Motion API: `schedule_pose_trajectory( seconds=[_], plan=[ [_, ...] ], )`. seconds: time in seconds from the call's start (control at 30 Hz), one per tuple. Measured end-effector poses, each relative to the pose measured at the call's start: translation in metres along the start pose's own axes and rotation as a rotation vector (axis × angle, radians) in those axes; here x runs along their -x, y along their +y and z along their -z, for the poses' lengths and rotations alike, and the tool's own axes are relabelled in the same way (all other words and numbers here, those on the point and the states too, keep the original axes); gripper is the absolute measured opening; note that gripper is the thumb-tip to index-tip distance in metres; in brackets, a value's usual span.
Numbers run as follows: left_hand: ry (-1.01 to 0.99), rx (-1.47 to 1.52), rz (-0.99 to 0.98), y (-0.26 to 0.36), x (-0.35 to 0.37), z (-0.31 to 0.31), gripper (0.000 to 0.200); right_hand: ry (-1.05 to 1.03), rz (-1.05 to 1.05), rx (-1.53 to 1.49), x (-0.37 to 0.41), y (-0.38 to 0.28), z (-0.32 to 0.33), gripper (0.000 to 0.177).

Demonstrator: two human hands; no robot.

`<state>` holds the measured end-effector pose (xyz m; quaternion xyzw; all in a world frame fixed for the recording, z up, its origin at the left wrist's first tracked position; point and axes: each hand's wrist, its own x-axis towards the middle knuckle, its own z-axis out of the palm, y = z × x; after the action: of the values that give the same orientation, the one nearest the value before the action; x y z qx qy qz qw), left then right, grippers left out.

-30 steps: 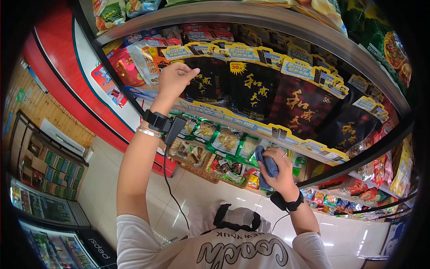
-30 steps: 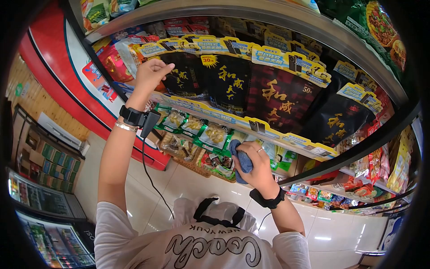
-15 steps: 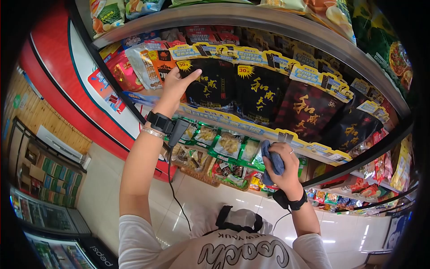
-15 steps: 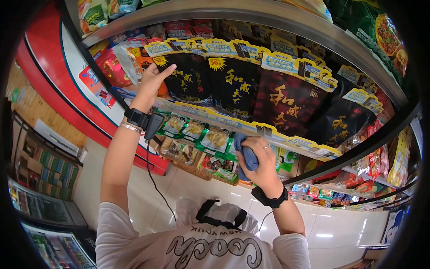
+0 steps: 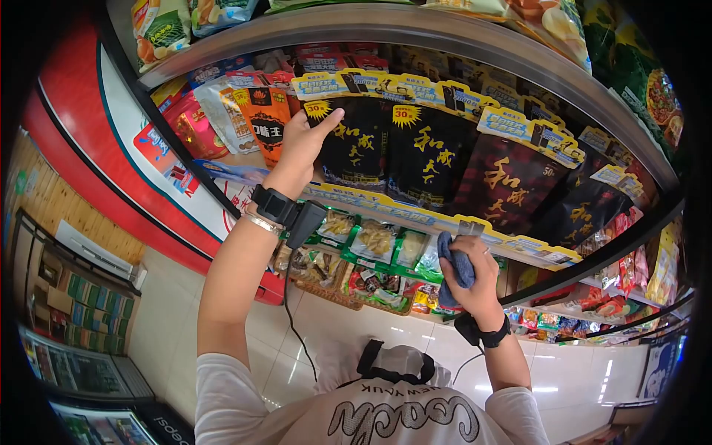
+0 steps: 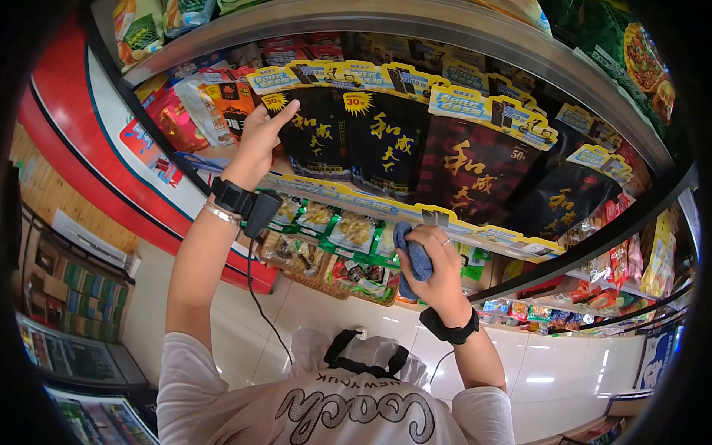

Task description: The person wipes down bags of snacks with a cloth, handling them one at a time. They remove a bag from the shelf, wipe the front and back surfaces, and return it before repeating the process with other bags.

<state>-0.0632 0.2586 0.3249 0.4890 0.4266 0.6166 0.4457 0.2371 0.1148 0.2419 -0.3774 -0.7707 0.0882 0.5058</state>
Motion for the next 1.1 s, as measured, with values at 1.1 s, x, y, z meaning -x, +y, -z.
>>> schedule_pose_trajectory(
  seconds=[1.1],
  plan=[
    [-0.166,-0.035,-0.037,-0.003,0.002,-0.040,0.060,0.035,0.000,0.024,-0.011,0.000,0.008,0.027]
  ],
)
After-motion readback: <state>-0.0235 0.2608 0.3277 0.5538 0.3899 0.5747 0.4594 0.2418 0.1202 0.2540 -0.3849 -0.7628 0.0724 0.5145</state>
